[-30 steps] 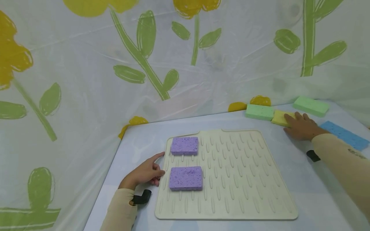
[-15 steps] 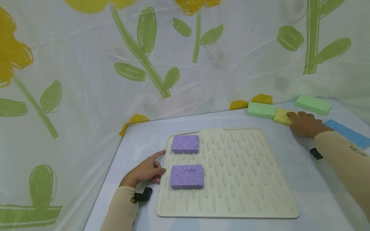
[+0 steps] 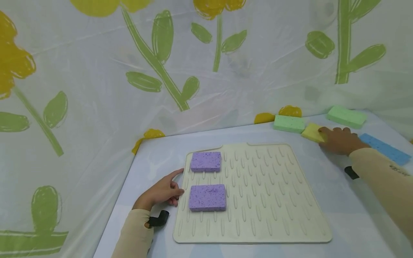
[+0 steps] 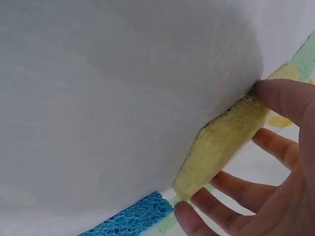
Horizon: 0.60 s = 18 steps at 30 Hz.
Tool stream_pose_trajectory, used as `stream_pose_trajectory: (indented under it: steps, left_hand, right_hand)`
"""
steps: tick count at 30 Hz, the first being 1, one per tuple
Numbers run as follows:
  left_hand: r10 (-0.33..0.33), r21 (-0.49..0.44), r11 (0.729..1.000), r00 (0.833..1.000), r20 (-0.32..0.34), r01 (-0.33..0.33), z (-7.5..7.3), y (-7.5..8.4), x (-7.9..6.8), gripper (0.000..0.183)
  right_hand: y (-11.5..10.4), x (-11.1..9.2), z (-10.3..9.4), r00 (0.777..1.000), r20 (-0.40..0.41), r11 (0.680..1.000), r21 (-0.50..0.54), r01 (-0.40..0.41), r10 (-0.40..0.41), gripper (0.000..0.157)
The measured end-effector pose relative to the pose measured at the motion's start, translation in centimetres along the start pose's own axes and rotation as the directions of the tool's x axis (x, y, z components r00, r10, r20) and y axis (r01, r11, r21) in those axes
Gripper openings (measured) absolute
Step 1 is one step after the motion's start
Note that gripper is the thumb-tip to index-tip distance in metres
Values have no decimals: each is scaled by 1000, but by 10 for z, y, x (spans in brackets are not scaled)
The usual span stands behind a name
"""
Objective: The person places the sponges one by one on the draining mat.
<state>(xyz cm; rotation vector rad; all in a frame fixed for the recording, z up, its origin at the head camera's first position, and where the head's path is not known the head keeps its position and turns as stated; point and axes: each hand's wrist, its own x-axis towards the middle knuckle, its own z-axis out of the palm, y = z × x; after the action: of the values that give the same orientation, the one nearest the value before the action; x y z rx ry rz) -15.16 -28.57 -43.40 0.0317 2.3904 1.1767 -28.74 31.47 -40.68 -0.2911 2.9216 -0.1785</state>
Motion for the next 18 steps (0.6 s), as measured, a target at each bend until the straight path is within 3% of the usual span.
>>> stream_pose_trajectory:
  steps: [18]
  left_hand:
    - [-20,4,1000,1000,-12,20,3,-4,1,85]
  right_hand:
    - [-1,-19,5,998,-69,1000,-10,-12,11,69]
